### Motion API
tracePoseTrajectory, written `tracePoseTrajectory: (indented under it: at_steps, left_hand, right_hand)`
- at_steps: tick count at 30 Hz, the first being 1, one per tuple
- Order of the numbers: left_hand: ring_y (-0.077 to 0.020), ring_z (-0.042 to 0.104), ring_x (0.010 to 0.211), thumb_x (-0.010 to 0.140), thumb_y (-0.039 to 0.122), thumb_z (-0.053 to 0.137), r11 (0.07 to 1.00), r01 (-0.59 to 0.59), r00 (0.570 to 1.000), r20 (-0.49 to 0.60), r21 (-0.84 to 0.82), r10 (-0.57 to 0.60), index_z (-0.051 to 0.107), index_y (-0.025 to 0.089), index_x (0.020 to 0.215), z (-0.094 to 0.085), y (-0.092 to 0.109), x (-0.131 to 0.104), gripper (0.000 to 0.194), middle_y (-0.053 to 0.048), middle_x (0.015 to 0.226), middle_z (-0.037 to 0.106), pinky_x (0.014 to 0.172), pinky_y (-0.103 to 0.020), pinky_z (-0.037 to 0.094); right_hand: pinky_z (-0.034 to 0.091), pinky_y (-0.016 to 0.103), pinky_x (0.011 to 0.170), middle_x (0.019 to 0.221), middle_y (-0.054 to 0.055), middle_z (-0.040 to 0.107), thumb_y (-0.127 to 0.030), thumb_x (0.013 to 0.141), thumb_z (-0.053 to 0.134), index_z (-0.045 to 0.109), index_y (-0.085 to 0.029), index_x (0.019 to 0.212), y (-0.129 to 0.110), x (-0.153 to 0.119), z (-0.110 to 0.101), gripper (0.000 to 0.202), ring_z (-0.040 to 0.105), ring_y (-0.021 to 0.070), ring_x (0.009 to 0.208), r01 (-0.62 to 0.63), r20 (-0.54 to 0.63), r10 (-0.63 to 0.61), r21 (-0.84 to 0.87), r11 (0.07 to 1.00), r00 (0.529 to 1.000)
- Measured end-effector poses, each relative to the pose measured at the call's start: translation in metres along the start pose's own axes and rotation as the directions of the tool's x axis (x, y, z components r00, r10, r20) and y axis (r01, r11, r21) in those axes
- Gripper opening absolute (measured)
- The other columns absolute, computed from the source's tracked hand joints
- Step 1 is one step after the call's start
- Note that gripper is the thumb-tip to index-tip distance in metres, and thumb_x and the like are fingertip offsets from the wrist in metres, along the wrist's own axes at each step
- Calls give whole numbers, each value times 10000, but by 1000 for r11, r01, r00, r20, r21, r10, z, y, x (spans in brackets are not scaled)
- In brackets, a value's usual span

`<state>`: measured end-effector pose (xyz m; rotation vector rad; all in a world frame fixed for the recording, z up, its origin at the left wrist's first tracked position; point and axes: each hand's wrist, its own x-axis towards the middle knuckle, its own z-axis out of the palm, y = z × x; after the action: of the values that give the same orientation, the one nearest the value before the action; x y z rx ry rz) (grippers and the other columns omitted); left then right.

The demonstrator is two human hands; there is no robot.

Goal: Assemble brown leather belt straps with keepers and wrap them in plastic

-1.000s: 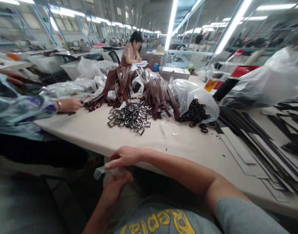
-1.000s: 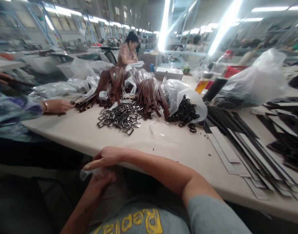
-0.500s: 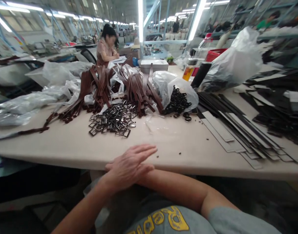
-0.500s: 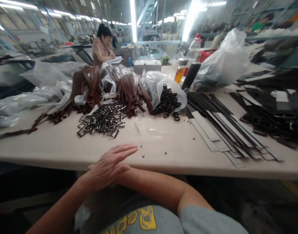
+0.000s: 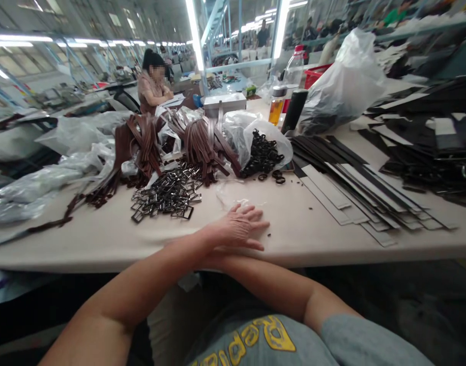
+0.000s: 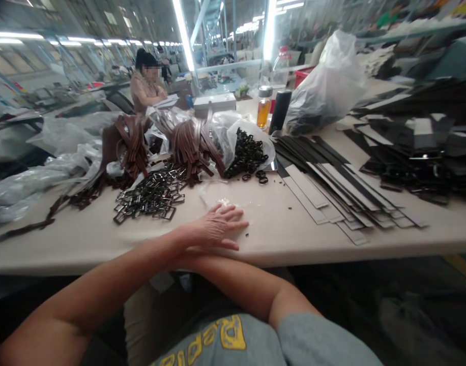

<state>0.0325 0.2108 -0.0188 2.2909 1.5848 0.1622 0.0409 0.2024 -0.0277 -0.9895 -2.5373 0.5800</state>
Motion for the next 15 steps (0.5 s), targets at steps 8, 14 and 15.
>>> tracePoseTrajectory:
  at_steps: [8,14,15]
  left_hand:
    - [-184,636,738,817,375,747,770,137,299,-715,-623,-632,749,236,764,-15,50,-162,148,-11,723,702,817,-312,508]
    - [-152,593,616,750,656,723,298,30,44,-296,-954,-954,693,183,639,63,73,-245,486,-28,635,663,706,-281,521]
    - [-173,638,672,709,664,756,210,25,96,-207,-977,-974,747,170,761,73,73,-244,497,-53,728,718,720,-288,532]
  right_hand:
    - [540,253,614,702,2,650,-110,936,681,713,-175,814,-28,-26,21,142,671,218,732,164,353,-479,642,749,804]
    - [449,160,561,658,-42,638,-57,969,624,653,-122,851,-40,-18,29,138,605,99,574,145,382,-612,758,636,692]
    - [431,164,561,657,-42,636,-53,964,640,662,-124,853,-45,-18,29,134,600,101,577,160,380,-625,756,635,682]
